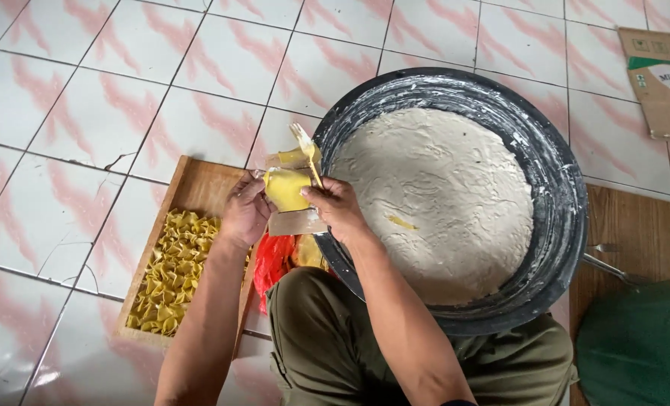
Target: Manually assembling dumplings by placing filling on wrappers and folding them into shape.
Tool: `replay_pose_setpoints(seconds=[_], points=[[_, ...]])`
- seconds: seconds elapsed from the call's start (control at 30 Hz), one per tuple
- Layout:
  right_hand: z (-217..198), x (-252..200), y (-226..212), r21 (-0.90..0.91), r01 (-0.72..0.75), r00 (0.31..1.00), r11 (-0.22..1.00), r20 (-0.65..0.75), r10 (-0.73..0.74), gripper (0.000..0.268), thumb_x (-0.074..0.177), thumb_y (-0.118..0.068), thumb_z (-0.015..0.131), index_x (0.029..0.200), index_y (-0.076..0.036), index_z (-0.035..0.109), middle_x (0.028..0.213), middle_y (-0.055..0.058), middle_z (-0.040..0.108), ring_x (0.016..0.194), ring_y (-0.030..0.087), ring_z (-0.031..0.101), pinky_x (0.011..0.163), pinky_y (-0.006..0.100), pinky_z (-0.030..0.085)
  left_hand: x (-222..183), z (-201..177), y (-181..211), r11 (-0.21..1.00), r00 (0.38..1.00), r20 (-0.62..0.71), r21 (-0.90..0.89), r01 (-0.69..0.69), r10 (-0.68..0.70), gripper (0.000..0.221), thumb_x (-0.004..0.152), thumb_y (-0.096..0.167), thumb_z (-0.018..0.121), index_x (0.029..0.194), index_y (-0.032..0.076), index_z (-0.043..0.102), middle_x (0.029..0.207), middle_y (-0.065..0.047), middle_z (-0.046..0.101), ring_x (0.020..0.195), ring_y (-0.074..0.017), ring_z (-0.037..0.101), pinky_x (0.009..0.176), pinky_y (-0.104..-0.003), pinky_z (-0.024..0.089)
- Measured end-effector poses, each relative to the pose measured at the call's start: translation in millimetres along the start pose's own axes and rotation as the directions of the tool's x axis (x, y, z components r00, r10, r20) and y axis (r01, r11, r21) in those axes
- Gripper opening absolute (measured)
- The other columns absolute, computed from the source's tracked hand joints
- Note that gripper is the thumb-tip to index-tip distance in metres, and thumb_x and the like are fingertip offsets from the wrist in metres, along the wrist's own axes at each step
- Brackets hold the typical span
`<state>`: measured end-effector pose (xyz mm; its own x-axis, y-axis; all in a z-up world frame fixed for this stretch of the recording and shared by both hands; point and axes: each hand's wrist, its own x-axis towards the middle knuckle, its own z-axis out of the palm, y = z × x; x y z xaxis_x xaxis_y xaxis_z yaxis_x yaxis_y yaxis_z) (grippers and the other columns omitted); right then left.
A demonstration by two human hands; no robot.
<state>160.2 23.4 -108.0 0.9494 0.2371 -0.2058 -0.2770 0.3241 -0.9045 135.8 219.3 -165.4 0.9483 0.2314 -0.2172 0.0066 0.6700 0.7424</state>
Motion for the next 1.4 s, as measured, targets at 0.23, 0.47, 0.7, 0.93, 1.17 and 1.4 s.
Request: replay_pose_setpoints(seconds=[0.23, 0.47, 0.7, 0.93, 1.17, 1.4], points=[[8, 2, -13, -0.124, 0.016, 0.999, 0.992, -0.027, -0.019, 0.024, 0.077, -0.012, 0.09, 0.072, -0.006, 0.067, 0.051, 0.0, 0.046, 0.032, 0.005, 0.04, 0.03, 0.019, 0.026, -59, 58, 11, 0.686, 0.923, 0.054, 0.653, -0.321, 0.38, 0.012, 0.096, 0.003, 0.068, 0.099, 0.012, 0.06, 0.09, -0.005, 0.065, 0.087, -0.0196, 0.067, 0.073, -0.029, 0.055], [10, -15, -28, -0.021, -0.054, 0.998, 0.998, 0.021, 0.054, 0.022, 0.084, -0.011, 0.086, 0.082, 0.001, 0.068, 0.054, 0.003, 0.047, 0.032, 0.008, 0.044, 0.027, 0.018, 0.027, -76, 62, -4, 0.565, 0.915, 0.158, 0.744, -0.357, 0.37, 0.033, 0.081, 0.005, 0.082, 0.111, 0.003, 0.07, 0.09, -0.017, 0.073, 0.08, -0.0288, 0.073, 0.069, -0.038, 0.062], [-7, -10, -5, -0.007, -0.038, 0.993, 0.999, 0.107, 0.038, 0.027, 0.082, -0.003, 0.085, 0.102, 0.008, 0.071, 0.063, 0.005, 0.054, 0.038, 0.009, 0.053, 0.027, 0.016, 0.032, -78, 71, 6, 0.308, 0.8, 0.266, 0.822, -0.48, 0.537, 0.019, 0.086, -0.003, 0.075, 0.105, 0.001, 0.075, 0.09, -0.019, 0.076, 0.081, -0.0361, 0.076, 0.065, -0.04, 0.063], [-3, -12, -7, -0.027, 0.004, 0.997, 1.0, 0.072, -0.002, 0.02, 0.082, -0.002, 0.082, 0.099, 0.002, 0.072, 0.066, 0.007, 0.061, 0.035, 0.006, 0.047, 0.026, 0.016, 0.03, -78, 64, -3, 0.197, 0.713, 0.383, 0.787, -0.585, 0.587, 0.03, 0.086, 0.012, 0.072, 0.115, 0.007, 0.078, 0.095, -0.018, 0.077, 0.078, -0.0361, 0.075, 0.065, -0.044, 0.061], [4, -12, -12, -0.048, -0.003, 0.999, 0.999, 0.04, 0.004, 0.015, 0.081, 0.002, 0.077, 0.095, 0.002, 0.071, 0.066, 0.008, 0.061, 0.033, 0.005, 0.043, 0.027, 0.017, 0.027, -75, 79, 5, 0.505, 0.844, 0.08, 0.77, -0.39, 0.53, 0.017, 0.101, 0.016, 0.063, 0.099, 0.009, 0.079, 0.076, -0.01, 0.074, 0.072, -0.0176, 0.069, 0.061, -0.034, 0.057], [-22, 12, 27, -0.297, 0.027, 0.985, 0.954, -0.154, -0.075, 0.014, 0.078, 0.0, 0.061, 0.083, -0.001, 0.073, 0.056, 0.003, 0.05, 0.036, 0.007, 0.043, 0.032, 0.02, 0.03, -40, 40, 8, 0.939, 0.806, -0.486, 0.225, -0.259, 0.339, 0.021, 0.104, 0.029, 0.055, 0.097, 0.01, 0.06, 0.084, -0.008, 0.068, 0.073, -0.0196, 0.07, 0.065, -0.035, 0.064]])
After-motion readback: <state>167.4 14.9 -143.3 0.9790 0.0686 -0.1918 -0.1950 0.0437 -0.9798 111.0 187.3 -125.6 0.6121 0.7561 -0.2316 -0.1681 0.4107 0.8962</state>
